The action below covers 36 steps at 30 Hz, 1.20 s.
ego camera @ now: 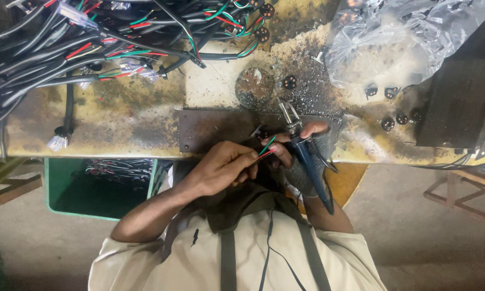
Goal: The person solders multiple small wires to circular black connectors on a workbench. They repeatedly pick up a connector, align wires, apply solder with a soldering iron, and place the finished unit aside. The process is repeated for several connectors throughout the clip.
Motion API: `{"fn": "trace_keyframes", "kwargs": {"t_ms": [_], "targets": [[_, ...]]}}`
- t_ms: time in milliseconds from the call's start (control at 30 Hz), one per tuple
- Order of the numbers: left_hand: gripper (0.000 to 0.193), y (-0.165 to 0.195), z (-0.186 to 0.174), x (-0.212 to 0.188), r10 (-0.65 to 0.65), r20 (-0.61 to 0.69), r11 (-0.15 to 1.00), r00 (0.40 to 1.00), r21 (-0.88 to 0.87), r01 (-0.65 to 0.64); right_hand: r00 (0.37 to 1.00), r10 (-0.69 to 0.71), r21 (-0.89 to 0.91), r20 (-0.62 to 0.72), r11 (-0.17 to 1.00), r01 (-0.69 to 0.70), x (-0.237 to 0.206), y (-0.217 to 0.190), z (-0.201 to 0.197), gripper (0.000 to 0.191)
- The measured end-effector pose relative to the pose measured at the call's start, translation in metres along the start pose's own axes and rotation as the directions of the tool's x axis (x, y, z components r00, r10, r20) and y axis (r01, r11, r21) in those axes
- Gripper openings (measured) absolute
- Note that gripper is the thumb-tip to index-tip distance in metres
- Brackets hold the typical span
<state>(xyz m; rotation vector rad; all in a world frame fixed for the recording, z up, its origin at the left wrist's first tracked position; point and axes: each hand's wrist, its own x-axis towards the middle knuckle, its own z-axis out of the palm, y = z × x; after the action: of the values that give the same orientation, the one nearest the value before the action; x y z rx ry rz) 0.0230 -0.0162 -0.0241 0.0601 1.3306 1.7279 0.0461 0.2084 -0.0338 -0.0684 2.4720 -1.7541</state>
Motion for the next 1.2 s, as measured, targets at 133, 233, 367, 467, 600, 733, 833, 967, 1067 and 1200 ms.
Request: {"fn": "trace_keyframes", "kwargs": {"t_ms": [133,233,367,467,600,733,833,967,1067,1200], "targets": [[0.022,0.015,0.013,-0.005,0.384,-0.25,0.806,0.889,0.561,-0.19,0.99,0.119,0.344,-0.072,0.935,-0.088,0.004,-0.008,-0.005,0.054],[0.024,0.022,0.021,-0.006,0.697,-0.255,0.616,0.67,0.691,-0.378,0.992,-0.049,0.182,-0.114,0.981,0.07,0.007,-0.013,-0.007,0.049],[0.011,0.019,0.028,0.003,0.789,-0.35,0.546,0.505,0.776,-0.316,0.99,-0.085,-0.096,-0.11,0.993,0.075,0.006,-0.011,-0.005,0.041],[0.012,0.013,0.03,0.007,0.733,-0.486,0.658,0.475,0.684,-0.315,0.993,-0.033,-0.024,-0.117,0.999,0.03,0.0,-0.004,-0.001,0.039],[0.014,0.01,0.025,0.004,0.752,-0.436,0.642,0.493,0.652,-0.403,0.982,-0.187,-0.513,0.008,0.842,0.164,-0.006,0.009,0.003,0.027],[0.011,0.013,0.019,0.002,0.682,-0.395,0.692,0.615,0.622,-0.367,0.992,-0.078,-0.133,-0.101,0.989,0.064,-0.003,0.015,0.006,0.025],[0.012,0.015,0.017,0.002,0.675,-0.358,0.691,0.645,0.612,-0.384,1.0,-0.006,-0.053,-0.03,0.999,0.005,0.004,0.009,0.002,0.024],[0.014,0.018,0.019,0.003,0.751,-0.296,0.564,0.59,0.753,-0.339,0.981,-0.162,-0.258,-0.109,0.957,0.13,0.008,-0.012,-0.006,0.043],[0.014,0.025,0.014,0.007,0.794,-0.303,0.418,0.527,0.901,-0.113,0.965,-0.188,-0.241,-0.182,0.96,0.141,0.01,-0.021,0.002,0.052],[0.016,0.039,-0.006,0.017,0.785,-0.4,0.416,0.473,0.906,0.077,0.967,0.09,0.266,-0.24,0.964,-0.024,0.009,-0.017,0.009,0.052]]}}
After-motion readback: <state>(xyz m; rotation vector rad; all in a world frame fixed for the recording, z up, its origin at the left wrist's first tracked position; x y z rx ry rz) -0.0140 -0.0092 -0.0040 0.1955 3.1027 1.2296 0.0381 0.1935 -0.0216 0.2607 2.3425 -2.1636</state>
